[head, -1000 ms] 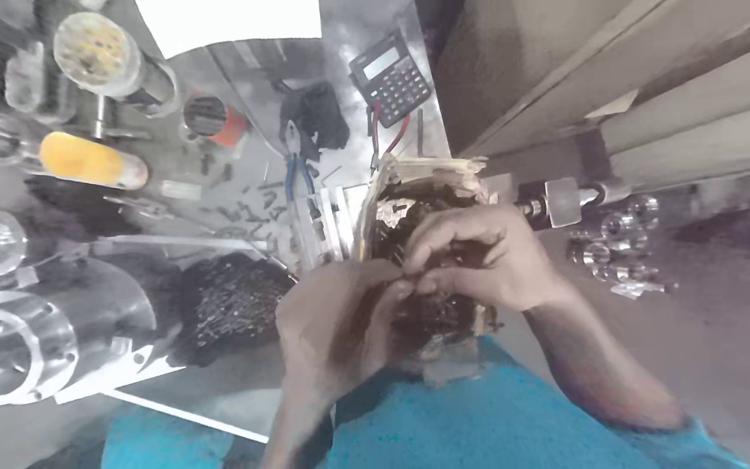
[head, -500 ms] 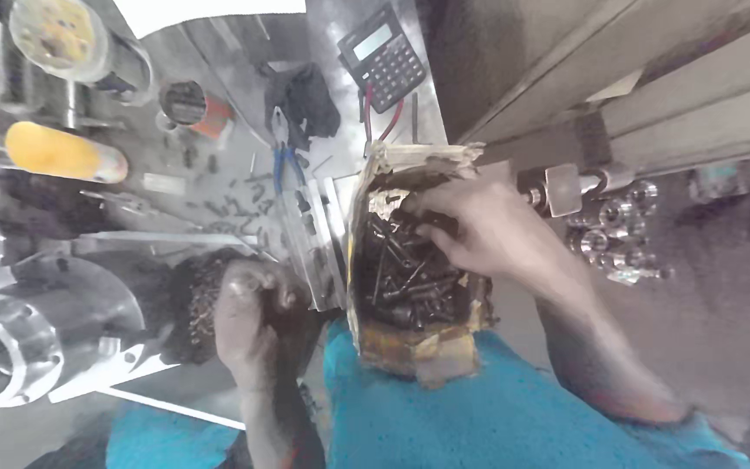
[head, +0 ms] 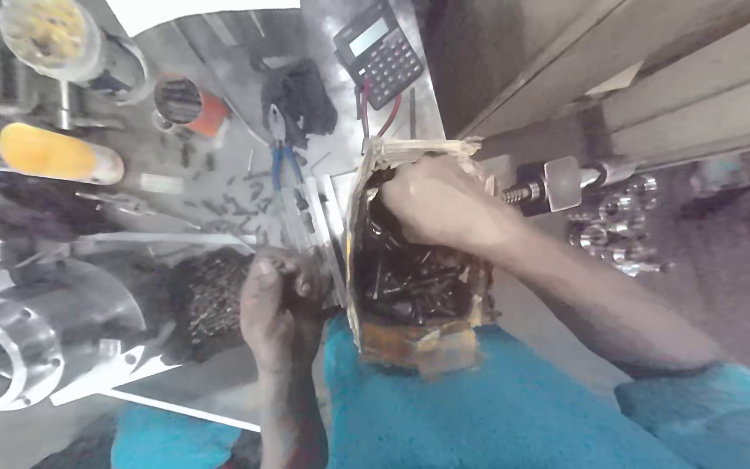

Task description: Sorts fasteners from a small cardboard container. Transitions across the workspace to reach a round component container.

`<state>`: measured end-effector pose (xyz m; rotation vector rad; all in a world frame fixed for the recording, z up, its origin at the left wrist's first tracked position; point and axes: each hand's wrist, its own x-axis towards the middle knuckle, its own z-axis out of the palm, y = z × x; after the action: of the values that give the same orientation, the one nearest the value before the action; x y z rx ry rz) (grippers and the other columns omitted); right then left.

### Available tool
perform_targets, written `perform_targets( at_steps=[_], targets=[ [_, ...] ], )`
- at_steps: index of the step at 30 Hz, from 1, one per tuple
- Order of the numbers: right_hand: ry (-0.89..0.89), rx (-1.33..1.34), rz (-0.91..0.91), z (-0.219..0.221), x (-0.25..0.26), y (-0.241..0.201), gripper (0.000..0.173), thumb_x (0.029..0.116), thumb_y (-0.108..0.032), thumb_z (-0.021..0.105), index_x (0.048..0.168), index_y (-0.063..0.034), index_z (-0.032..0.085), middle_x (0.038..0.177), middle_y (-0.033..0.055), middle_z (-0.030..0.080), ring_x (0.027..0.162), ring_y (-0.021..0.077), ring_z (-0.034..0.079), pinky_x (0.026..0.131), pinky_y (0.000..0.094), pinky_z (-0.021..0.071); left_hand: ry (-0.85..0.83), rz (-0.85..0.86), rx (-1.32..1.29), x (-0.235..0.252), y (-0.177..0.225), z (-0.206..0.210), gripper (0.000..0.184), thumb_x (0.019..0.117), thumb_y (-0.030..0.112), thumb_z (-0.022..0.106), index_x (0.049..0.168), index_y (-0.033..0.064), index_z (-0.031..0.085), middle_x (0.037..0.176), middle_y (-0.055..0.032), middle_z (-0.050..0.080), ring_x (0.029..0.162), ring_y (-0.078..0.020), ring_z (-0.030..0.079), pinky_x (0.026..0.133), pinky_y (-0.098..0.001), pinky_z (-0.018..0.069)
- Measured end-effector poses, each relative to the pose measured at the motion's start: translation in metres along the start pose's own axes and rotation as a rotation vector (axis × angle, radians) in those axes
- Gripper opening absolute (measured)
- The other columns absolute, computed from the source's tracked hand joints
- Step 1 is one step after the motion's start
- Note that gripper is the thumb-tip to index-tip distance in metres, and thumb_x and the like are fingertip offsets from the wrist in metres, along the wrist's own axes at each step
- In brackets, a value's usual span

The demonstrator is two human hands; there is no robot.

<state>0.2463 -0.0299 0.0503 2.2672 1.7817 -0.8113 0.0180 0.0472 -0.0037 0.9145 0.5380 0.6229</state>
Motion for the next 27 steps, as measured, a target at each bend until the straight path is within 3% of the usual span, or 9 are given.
perform_targets(
  at_steps=[5,8,11,14,15,17,18,20,27],
  targets=[
    [-0.012,0.0,-0.028,0.002,0.005,0.004,0.023,0.0766,-0.021,0.078,0.087,-0.0076,0.063,0.082,0.0146,0.063,0.081,0.039,0.065,0.06,0.0573,0.0475,0.043,-0.045,-0.017,0.0,0.002,0.005,0.022,0.1082,0.027,0.046,0.105,0.0169,0.066,0.087,0.0026,0.069,0.065,-0.0041,0.063,0.058,-0.0187,0.0556],
    [-0.069,-0.009,0.011,-0.005,0.006,0.001,0.029,0.0743,-0.024,0.082,0.088,-0.007,0.063,0.084,0.0149,0.063,0.083,0.0388,0.065,0.06,0.057,0.0474,0.047,-0.065,-0.045,0.003,0.002,0.005,0.013,0.1063,0.021,0.051,0.104,0.0167,0.063,0.091,0.0005,0.068,0.064,-0.0037,0.061,0.057,-0.0178,0.0539],
    [-0.09,-0.003,0.025,-0.007,0.006,0.001,0.03,0.0758,-0.027,0.083,0.09,-0.0079,0.065,0.085,0.0145,0.064,0.084,0.0385,0.066,0.061,0.0577,0.0484,0.048,-0.077,-0.068,0.005,0.002,0.005,0.011,0.1042,0.017,0.053,0.106,0.0182,0.064,0.091,0.0004,0.069,0.062,-0.0034,0.06,0.054,-0.017,0.0523],
    [0.004,0.133,-0.107,-0.004,-0.001,0.012,0.025,0.0792,-0.023,0.08,0.097,-0.0091,0.069,0.089,0.0122,0.066,0.089,0.0353,0.066,0.07,0.0581,0.0516,0.034,-0.107,-0.109,0.005,0.007,0.01,0.02,0.105,0.016,0.05,0.119,0.0177,0.064,0.09,0.001,0.067,0.064,-0.0043,0.061,0.055,-0.0175,0.053],
    [0.071,0.227,-0.18,0.0,-0.004,0.018,0.019,0.0821,-0.023,0.077,0.096,-0.0111,0.071,0.086,0.0086,0.068,0.084,0.0297,0.067,0.071,0.0543,0.0524,0.024,-0.116,-0.144,0.004,0.009,0.012,0.022,0.1055,0.017,0.049,0.12,0.0166,0.065,0.09,0.0007,0.067,0.065,-0.0047,0.061,0.055,-0.0178,0.0531],
    [0.233,0.498,-0.346,0.012,-0.009,0.029,0.016,0.0873,-0.027,0.075,0.096,-0.0132,0.073,0.072,-0.0004,0.065,0.063,0.0141,0.06,0.058,0.0388,0.0509,0.016,-0.124,-0.223,0.002,0.015,0.015,0.023,0.1051,0.016,0.049,0.117,0.014,0.068,0.089,-0.0005,0.067,0.066,-0.0059,0.062,0.057,-0.0191,0.0531],
    [0.279,0.663,-0.417,0.018,-0.012,0.032,0.017,0.0883,-0.026,0.076,0.097,-0.0115,0.073,0.066,-0.0045,0.059,0.055,0.0062,0.051,0.051,0.0282,0.0447,-0.001,-0.123,-0.243,0.002,0.018,0.017,0.023,0.1046,0.016,0.048,0.115,0.0139,0.068,0.089,-0.0008,0.067,0.066,-0.0062,0.061,0.057,-0.0195,0.0528],
    [0.303,0.965,-0.549,0.023,-0.019,0.034,0.018,0.0886,-0.016,0.077,0.1,-0.0037,0.071,0.065,-0.0055,0.057,0.052,-0.0007,0.047,0.047,0.0171,0.0397,-0.081,-0.119,-0.263,0.002,0.023,0.02,0.022,0.1026,0.016,0.047,0.114,0.0148,0.067,0.094,-0.0022,0.066,0.068,-0.0066,0.06,0.058,-0.0192,0.0516],
    [0.438,1.179,-0.763,0.013,-0.036,0.01,0.013,0.0872,-0.006,0.074,0.096,0.0001,0.066,0.072,-0.0051,0.06,0.059,-0.0056,0.049,0.053,0.0098,0.0407,-0.179,0.052,0.054,-0.002,0.03,0.041,0.02,0.0984,0.031,0.064,0.112,0.0163,0.066,0.095,0.0023,0.064,0.072,-0.0058,0.061,0.061,-0.0208,0.0537]
  ],
)
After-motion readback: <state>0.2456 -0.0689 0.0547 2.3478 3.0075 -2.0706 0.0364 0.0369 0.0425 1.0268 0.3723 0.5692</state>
